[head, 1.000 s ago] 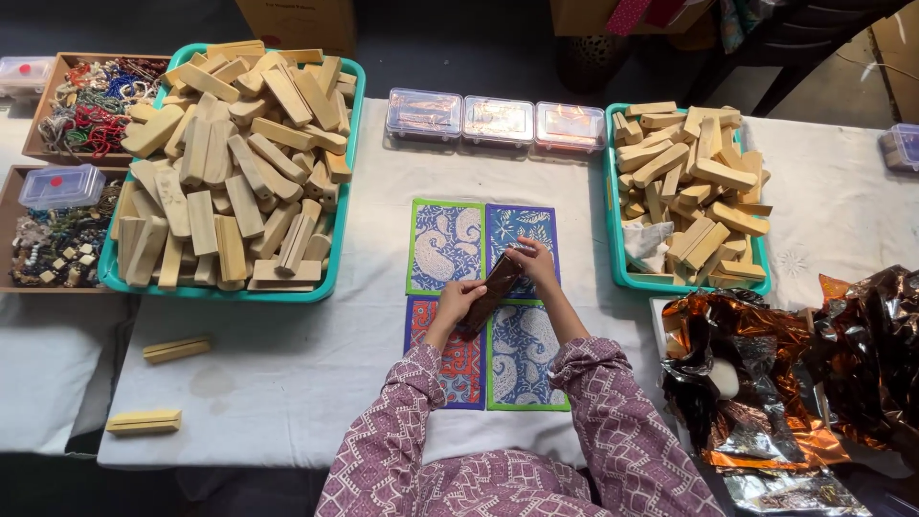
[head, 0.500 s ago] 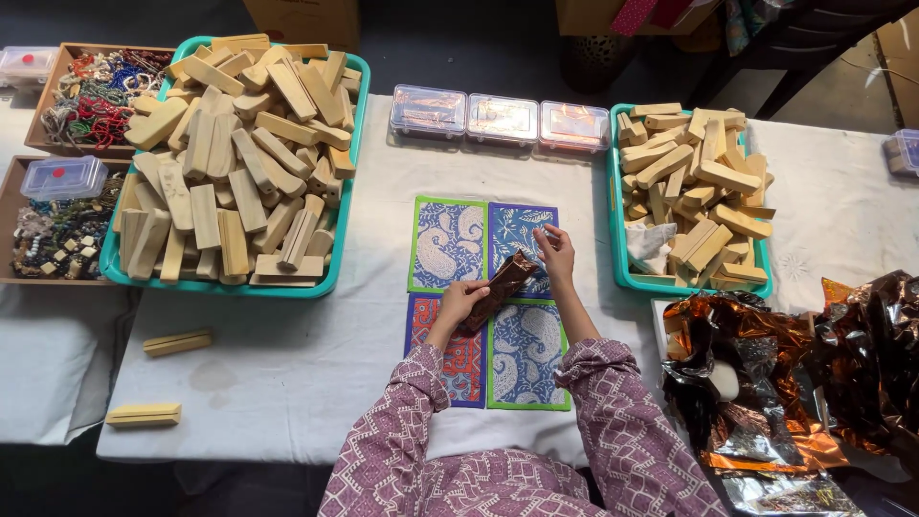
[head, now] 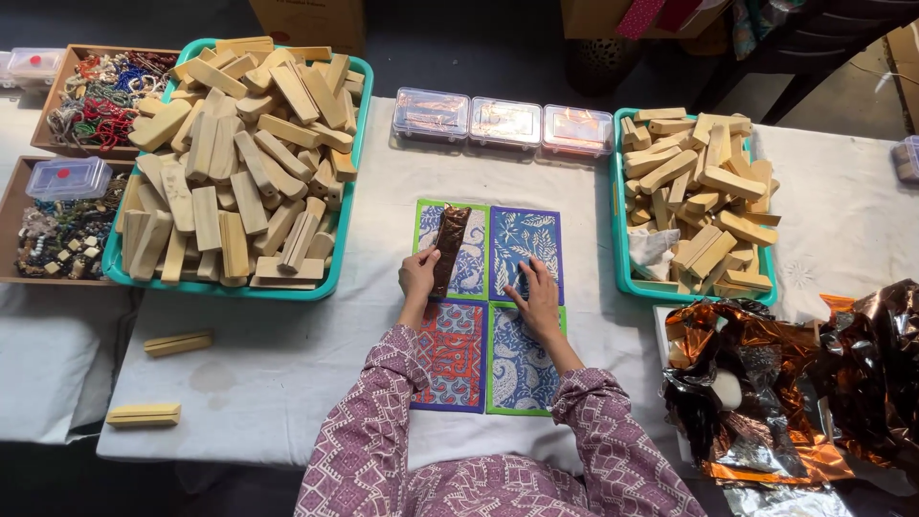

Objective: The person wipes a wooden block with a white cloth and then wraps it in a sheet of copper foil. They repeat this process with a second wooden block, carefully folding the foil around each item on a table covered with a white cloth.

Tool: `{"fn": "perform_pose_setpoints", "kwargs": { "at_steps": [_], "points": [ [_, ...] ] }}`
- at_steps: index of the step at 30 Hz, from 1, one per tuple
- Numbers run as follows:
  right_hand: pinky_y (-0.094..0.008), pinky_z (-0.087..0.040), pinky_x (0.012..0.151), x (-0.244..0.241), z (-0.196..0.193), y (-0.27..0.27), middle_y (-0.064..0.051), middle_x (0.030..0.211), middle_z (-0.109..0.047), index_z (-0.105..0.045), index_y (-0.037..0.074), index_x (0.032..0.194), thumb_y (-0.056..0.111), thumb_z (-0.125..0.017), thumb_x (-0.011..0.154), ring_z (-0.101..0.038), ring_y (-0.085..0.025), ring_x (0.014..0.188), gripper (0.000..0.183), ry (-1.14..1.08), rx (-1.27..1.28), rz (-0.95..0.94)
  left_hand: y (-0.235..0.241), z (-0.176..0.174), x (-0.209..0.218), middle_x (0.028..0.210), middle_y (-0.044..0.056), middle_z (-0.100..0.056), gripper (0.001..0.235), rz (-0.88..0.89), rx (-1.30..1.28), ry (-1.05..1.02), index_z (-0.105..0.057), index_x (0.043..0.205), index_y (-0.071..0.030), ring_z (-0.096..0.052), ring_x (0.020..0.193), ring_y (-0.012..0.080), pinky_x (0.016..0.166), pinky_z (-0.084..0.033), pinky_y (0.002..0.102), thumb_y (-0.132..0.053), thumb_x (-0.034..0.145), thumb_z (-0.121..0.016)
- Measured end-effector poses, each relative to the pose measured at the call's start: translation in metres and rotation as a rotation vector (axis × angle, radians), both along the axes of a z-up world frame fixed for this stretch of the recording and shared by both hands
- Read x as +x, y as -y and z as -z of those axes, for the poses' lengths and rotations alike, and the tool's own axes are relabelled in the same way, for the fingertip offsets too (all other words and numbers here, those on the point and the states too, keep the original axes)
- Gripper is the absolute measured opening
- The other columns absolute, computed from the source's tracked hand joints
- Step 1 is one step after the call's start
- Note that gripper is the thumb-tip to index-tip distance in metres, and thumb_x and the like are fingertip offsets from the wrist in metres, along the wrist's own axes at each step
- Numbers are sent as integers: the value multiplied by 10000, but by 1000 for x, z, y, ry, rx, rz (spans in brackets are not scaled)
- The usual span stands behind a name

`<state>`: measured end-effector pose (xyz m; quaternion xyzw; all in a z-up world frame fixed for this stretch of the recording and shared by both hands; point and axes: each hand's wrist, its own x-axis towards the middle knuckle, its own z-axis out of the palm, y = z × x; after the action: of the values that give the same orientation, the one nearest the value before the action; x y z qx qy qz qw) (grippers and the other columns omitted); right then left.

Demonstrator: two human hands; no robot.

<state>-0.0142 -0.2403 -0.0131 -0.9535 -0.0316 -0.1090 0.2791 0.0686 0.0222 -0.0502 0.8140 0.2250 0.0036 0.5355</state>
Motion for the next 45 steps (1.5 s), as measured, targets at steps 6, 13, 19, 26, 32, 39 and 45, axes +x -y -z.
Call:
{"fn": "perform_pose_setpoints", "kwargs": {
  "at_steps": [6, 13, 19, 26, 32, 39, 45],
  "points": [
    [-464, -326, 1159, -5, -10, -6, -132, 1579, -407, -538, 115, 1456, 544, -739, 864, -369, -329, 1469, 758, 43, -107, -1, -64, 2, 41, 1068, 109, -781, 312, -244, 76, 0, -795, 1141, -151, -749, 952, 278, 859, -566, 371, -347, 901, -758],
    [-462, -333, 1161, -6, -13, -8, -125, 1557, -450, -582, 111, 1414, 530, -741, 868, -389, -313, 1458, 707, 47, -96, 11, -92, 9, 59, 1077, 144, -765, 291, -337, 248, 3, -800, 1124, -132, -726, 973, 343, 861, -555, 408, -314, 899, -761],
    [-466, -338, 1168, -3, -10, -10, -119, 1555, -464, -587, 126, 1422, 517, -722, 892, -405, -306, 1462, 673, 65, -92, 14, -102, 21, 67, 931, 231, -725, 238, -165, 437, 150, -766, 978, 7, -681, 873, 421, 770, -527, 497, -222, 970, -701],
    [-467, -339, 1166, -3, -8, -8, -122, 1551, -466, -585, 125, 1429, 507, -719, 893, -401, -306, 1460, 672, 46, -97, 18, -99, 22, 60, 1162, 226, -662, 353, -173, 573, 297, -657, 1259, 0, -631, 1038, 414, 861, -513, 508, -174, 952, -672],
    [-468, -339, 1166, -3, -8, -9, -120, 1549, -467, -591, 126, 1420, 495, -728, 890, -399, -305, 1461, 660, 46, -99, 25, -79, -39, 40, 1220, 99, -632, 223, 92, 841, 364, -661, 1197, -67, -650, 1088, 288, 856, -559, 397, -59, 985, -591],
    [-468, -346, 1160, -3, -12, -9, -115, 1544, -471, -595, 126, 1412, 472, -739, 885, -406, -300, 1452, 647, 47, -87, 28, -65, -63, 38, 1161, 64, -645, 163, 64, 865, 332, -688, 1130, -76, -625, 1133, 277, 1004, -504, 421, -106, 984, -621],
    [-457, -343, 1154, -3, -2, -7, -120, 1535, -472, -588, 131, 1414, 475, -748, 874, -400, -304, 1453, 660, 72, -98, 30, 1, -53, -20, 1446, 89, -562, 414, 315, 696, 504, -603, 1367, -94, -429, 1457, 284, 1229, -300, 501, -200, 970, -648]
  ]
}}
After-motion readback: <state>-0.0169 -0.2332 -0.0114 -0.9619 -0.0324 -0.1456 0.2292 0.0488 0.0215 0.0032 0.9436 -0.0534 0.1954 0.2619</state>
